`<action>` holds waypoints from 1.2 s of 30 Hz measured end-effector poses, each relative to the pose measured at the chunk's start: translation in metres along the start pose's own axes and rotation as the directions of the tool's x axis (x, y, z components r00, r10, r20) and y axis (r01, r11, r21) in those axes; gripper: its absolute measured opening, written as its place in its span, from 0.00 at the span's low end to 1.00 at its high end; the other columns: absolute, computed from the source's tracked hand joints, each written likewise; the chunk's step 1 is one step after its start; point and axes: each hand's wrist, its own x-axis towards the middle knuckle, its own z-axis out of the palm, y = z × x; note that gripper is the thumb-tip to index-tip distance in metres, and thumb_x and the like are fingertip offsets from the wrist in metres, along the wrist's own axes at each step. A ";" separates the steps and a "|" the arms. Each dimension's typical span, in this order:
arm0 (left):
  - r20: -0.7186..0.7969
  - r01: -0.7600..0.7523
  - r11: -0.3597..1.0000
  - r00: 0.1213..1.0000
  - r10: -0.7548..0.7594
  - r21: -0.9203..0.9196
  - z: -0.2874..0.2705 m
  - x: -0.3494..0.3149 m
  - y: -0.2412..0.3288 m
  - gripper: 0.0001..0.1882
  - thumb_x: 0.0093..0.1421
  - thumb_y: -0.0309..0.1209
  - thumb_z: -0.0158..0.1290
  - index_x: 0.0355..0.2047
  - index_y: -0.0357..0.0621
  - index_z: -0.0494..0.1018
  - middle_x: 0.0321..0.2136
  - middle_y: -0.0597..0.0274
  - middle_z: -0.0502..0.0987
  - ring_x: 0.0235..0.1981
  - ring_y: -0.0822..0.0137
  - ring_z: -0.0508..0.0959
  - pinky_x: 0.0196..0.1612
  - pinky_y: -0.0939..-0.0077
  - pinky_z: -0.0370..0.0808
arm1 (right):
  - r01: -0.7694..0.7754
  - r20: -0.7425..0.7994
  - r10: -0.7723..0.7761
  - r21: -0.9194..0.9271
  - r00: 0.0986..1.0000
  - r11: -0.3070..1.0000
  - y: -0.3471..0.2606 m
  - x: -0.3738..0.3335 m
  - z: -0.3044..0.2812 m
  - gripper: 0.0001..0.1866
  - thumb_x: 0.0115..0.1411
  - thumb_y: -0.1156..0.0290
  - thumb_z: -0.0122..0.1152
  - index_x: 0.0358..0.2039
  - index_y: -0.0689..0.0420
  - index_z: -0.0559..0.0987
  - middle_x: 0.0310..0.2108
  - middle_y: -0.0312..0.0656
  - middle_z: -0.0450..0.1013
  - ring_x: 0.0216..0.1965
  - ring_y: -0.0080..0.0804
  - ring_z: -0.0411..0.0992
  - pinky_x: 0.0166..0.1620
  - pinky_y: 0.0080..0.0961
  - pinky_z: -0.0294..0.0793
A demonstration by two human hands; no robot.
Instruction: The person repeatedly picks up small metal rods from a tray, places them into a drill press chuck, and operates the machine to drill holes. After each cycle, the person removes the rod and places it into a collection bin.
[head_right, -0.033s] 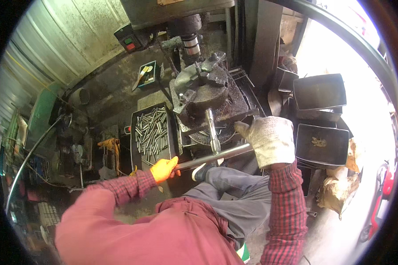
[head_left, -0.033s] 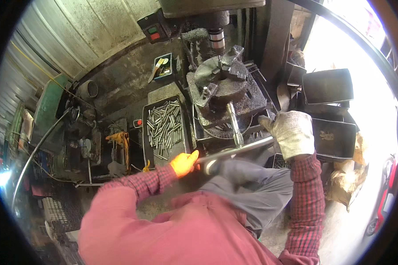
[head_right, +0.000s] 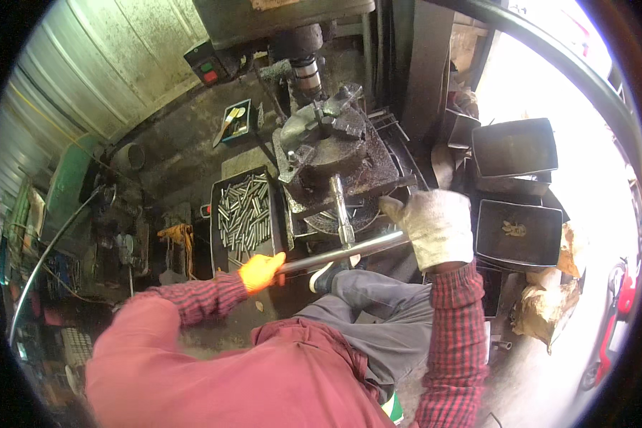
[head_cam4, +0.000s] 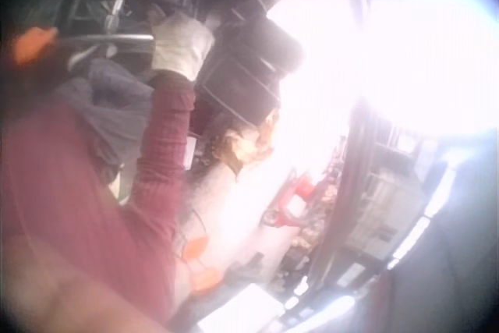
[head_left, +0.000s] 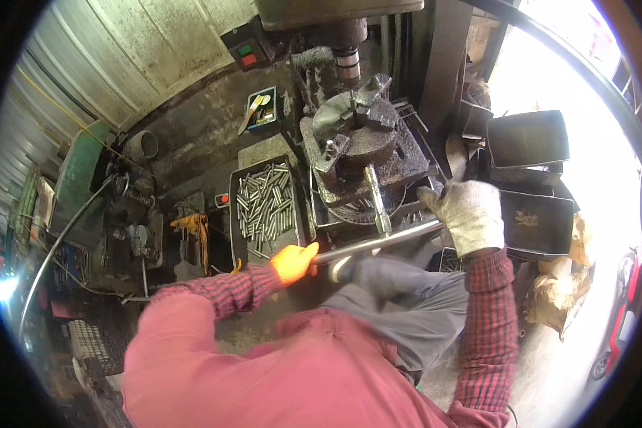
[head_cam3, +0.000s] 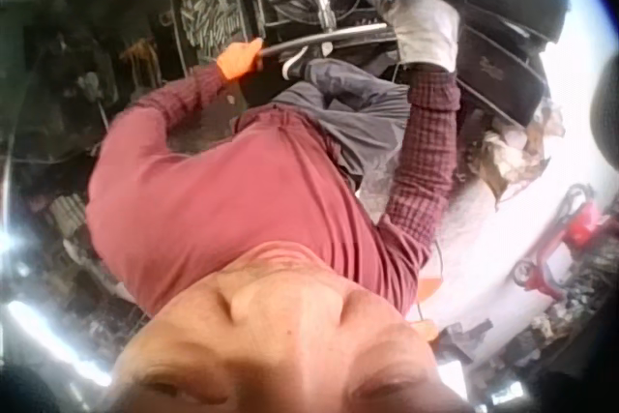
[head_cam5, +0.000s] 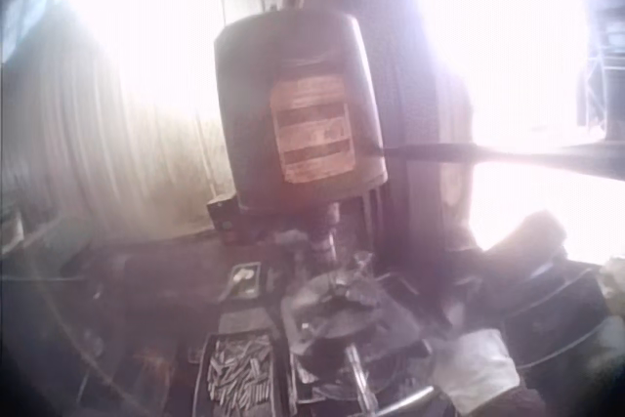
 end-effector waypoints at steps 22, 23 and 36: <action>-0.725 -0.108 0.810 0.389 0.568 0.577 -0.278 0.158 0.025 0.16 0.68 0.39 0.58 0.53 0.49 0.80 0.44 0.47 0.80 0.49 0.45 0.80 0.53 0.55 0.77 | -0.122 0.010 0.122 -0.013 0.992 0.992 0.007 0.008 0.045 0.37 0.62 0.33 0.58 0.22 0.58 0.87 0.19 0.54 0.78 0.26 0.52 0.81 0.32 0.44 0.79; -0.759 -0.139 0.828 0.342 0.555 0.543 -0.285 0.154 0.032 0.14 0.69 0.39 0.57 0.50 0.47 0.82 0.43 0.47 0.80 0.48 0.45 0.81 0.52 0.55 0.77 | -0.122 0.014 0.123 -0.027 0.992 0.992 0.007 0.009 0.046 0.37 0.62 0.33 0.58 0.22 0.58 0.87 0.19 0.53 0.78 0.26 0.52 0.81 0.32 0.44 0.79; -0.706 -0.141 0.737 0.215 0.674 0.661 -0.275 0.140 0.067 0.10 0.67 0.35 0.56 0.40 0.44 0.82 0.36 0.48 0.81 0.39 0.42 0.82 0.43 0.52 0.78 | -0.153 0.032 0.152 0.017 0.988 0.988 0.004 0.009 0.041 0.35 0.61 0.33 0.60 0.24 0.57 0.88 0.22 0.54 0.79 0.28 0.53 0.81 0.34 0.45 0.79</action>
